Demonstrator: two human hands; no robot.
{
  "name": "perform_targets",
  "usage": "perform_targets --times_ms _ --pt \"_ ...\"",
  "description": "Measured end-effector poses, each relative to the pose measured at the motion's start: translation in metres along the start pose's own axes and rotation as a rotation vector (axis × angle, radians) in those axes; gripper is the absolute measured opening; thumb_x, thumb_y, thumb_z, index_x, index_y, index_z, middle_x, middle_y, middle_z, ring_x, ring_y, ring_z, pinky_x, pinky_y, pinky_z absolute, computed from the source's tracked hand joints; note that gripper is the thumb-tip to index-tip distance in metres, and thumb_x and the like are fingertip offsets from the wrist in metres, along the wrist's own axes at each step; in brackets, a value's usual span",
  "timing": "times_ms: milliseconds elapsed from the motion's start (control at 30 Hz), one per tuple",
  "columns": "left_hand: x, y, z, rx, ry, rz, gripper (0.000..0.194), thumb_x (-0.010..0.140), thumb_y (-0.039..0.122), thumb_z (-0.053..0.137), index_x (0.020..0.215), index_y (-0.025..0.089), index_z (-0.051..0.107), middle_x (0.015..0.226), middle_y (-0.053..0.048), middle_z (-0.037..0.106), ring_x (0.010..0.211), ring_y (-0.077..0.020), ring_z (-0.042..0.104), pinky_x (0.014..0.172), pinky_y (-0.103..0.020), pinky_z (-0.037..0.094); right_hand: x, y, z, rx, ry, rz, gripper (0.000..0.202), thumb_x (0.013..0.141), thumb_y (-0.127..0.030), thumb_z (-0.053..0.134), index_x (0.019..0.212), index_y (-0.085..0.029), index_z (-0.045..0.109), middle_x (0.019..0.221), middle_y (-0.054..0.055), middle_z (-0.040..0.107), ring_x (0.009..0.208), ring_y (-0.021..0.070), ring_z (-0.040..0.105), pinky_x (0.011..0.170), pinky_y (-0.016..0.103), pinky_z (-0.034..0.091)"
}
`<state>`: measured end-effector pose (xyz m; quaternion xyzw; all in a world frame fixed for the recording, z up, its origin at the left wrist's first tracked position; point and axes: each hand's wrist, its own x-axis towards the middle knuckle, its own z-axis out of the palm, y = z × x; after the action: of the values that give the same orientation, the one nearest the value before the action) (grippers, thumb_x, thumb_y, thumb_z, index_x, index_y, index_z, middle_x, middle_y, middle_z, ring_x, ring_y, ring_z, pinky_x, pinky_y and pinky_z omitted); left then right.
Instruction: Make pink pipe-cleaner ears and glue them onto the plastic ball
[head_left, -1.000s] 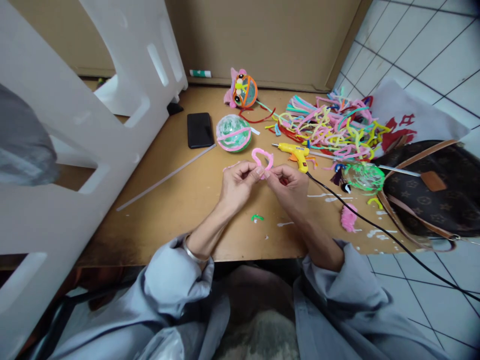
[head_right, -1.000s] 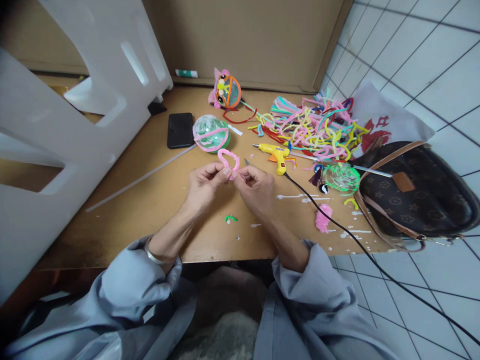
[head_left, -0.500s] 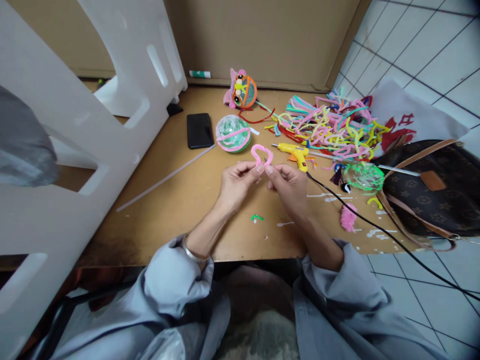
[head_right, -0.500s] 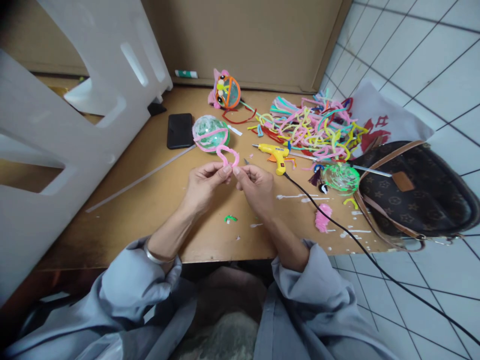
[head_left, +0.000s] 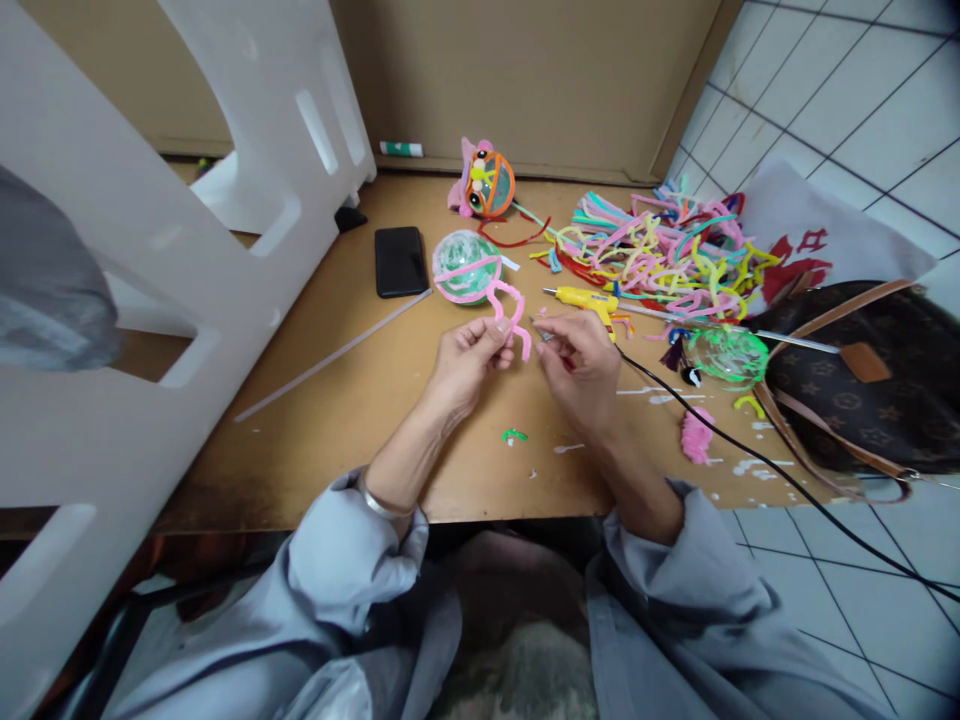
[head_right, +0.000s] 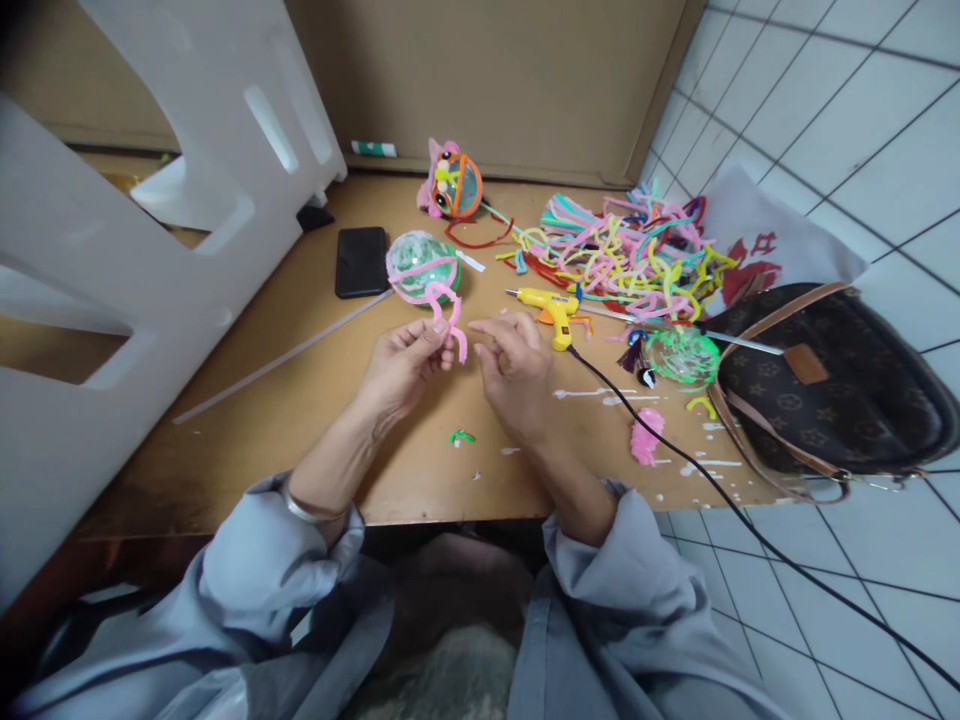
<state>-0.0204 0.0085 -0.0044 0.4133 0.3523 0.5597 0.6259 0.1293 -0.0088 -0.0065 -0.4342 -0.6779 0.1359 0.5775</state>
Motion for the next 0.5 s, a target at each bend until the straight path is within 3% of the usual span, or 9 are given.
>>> perform_targets --times_ms 67,167,333,500 --pt "0.0002 -0.0009 -0.0004 0.009 -0.016 0.027 0.044 0.068 0.050 0.087 0.066 0.013 0.063 0.061 0.002 0.059 0.052 -0.0050 0.050 0.052 -0.019 0.040 0.0007 -0.0013 -0.0011 -0.083 -0.023 -0.101 0.016 0.088 -0.017 0.062 0.093 -0.025 0.075 0.086 0.003 0.061 0.077 0.0154 0.059 0.072 0.031 0.050" --pt "-0.0003 -0.0004 0.0001 0.057 -0.055 0.052 0.044 0.069 0.051 0.086 0.064 0.014 0.062 0.059 0.002 0.058 0.052 -0.0061 0.049 0.053 -0.021 0.038 0.0020 -0.0013 -0.0020 -0.141 -0.049 -0.123 0.014 0.089 -0.021 0.064 0.087 -0.026 0.077 0.085 0.003 0.062 0.079 0.0168 0.060 0.071 0.032 0.050" --pt "-0.0023 0.0005 0.0022 0.199 -0.074 0.097 0.046 0.070 0.057 0.083 0.062 0.015 0.065 0.057 0.001 0.057 0.053 -0.0082 0.046 0.055 -0.024 0.036 0.0044 -0.0029 -0.0032 -0.003 -0.050 0.008 0.008 0.084 -0.024 0.071 0.078 -0.024 0.075 0.078 0.002 0.065 0.073 0.0160 0.058 0.066 0.031 0.049" --pt "-0.0032 -0.0031 0.0036 0.380 -0.051 0.154 0.047 0.067 0.060 0.083 0.059 0.017 0.068 0.053 0.002 0.056 0.054 -0.0098 0.044 0.058 -0.026 0.036 0.0050 -0.0048 -0.0017 0.200 -0.037 0.232 0.011 0.077 -0.030 0.076 0.071 -0.021 0.072 0.071 0.000 0.066 0.062 0.0122 0.056 0.056 0.026 0.045"
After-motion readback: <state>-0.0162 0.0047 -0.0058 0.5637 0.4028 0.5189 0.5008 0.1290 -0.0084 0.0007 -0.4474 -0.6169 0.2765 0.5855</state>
